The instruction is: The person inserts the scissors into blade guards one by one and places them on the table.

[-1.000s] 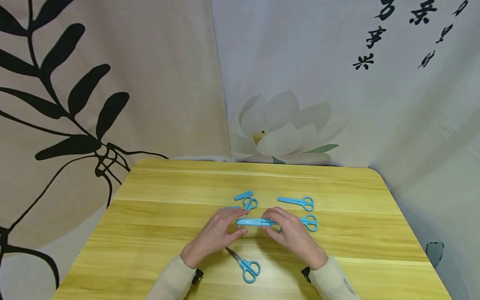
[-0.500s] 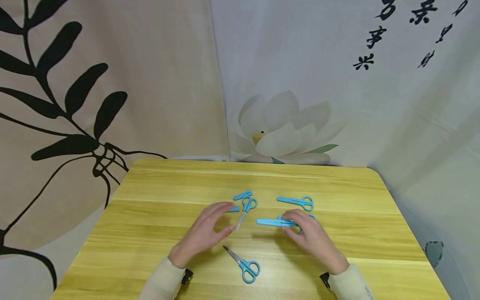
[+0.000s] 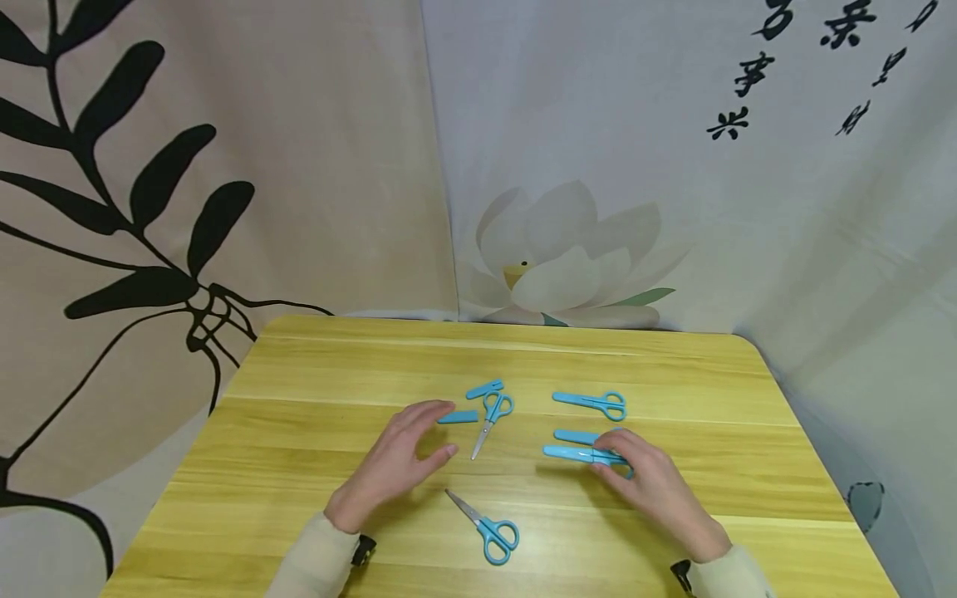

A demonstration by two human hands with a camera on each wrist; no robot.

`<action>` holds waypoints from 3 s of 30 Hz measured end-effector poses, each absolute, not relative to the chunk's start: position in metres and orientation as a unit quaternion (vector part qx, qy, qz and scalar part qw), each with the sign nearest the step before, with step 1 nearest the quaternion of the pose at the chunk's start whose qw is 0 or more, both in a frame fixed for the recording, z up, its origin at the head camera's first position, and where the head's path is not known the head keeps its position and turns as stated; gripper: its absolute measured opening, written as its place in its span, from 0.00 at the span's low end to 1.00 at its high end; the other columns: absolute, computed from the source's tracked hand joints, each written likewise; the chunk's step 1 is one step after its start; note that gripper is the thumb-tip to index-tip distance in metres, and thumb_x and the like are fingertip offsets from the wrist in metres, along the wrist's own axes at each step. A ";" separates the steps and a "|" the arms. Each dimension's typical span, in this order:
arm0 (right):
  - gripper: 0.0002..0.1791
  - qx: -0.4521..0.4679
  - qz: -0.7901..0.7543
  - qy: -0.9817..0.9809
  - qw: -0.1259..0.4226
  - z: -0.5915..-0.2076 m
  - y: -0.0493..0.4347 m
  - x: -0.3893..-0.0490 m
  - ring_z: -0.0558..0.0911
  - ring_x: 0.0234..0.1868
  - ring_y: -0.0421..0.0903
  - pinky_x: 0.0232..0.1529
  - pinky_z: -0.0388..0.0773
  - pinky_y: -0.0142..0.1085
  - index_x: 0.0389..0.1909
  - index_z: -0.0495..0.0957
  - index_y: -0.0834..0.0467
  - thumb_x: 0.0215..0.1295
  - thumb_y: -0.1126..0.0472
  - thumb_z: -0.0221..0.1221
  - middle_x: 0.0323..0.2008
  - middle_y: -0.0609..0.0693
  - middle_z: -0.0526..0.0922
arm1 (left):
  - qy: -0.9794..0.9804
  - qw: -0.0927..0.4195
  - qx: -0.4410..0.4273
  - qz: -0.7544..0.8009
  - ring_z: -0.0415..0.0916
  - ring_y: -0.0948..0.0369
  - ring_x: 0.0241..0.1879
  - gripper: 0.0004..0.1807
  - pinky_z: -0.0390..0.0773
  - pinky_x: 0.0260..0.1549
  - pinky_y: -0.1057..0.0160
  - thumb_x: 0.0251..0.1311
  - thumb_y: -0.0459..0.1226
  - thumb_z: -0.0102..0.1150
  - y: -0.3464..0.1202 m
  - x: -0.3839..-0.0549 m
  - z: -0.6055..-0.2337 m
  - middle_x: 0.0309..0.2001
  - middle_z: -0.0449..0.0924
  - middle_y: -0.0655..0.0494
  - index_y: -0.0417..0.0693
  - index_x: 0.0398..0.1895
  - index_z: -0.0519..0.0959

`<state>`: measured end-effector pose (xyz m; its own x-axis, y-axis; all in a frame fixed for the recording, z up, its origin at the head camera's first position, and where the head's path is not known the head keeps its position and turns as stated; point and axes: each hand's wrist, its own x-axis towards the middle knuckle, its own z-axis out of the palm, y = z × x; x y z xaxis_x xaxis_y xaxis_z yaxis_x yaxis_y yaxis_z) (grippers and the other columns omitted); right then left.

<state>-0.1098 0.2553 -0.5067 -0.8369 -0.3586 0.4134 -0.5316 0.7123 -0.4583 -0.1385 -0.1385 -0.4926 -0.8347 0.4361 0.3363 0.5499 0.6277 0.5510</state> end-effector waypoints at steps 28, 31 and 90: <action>0.13 0.227 0.267 -0.934 0.071 -0.517 0.276 -0.096 0.83 0.45 0.38 0.46 0.85 0.42 0.38 0.83 0.43 0.58 0.59 0.76 0.44 0.37 0.84 | -0.904 0.073 -0.263 -0.329 0.69 0.45 0.70 0.32 0.68 0.66 0.36 0.66 0.46 0.68 -0.136 -0.139 -0.491 0.70 0.73 0.48 0.48 0.71 0.73; 0.12 0.241 0.262 -0.932 0.064 -0.517 0.276 -0.096 0.83 0.43 0.37 0.44 0.85 0.41 0.39 0.83 0.44 0.59 0.59 0.75 0.43 0.37 0.84 | -0.903 0.073 -0.264 -0.331 0.69 0.45 0.70 0.32 0.68 0.66 0.36 0.66 0.46 0.69 -0.135 -0.140 -0.491 0.70 0.74 0.48 0.48 0.71 0.73; 0.27 0.270 0.293 -0.916 0.041 -0.491 0.235 -0.122 0.78 0.66 0.56 0.61 0.78 0.56 0.64 0.80 0.58 0.69 0.50 0.68 0.65 0.54 0.80 | -0.924 -0.009 -0.221 -0.310 0.66 0.45 0.72 0.33 0.66 0.69 0.39 0.70 0.51 0.64 -0.154 -0.150 -0.501 0.71 0.71 0.47 0.48 0.73 0.72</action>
<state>-0.1221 0.2347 -0.4912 -0.8505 -0.4717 0.2329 -0.5192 0.6818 -0.5153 -0.1497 -0.1543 -0.5013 -0.9018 0.4151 0.1203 0.4035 0.7092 0.5781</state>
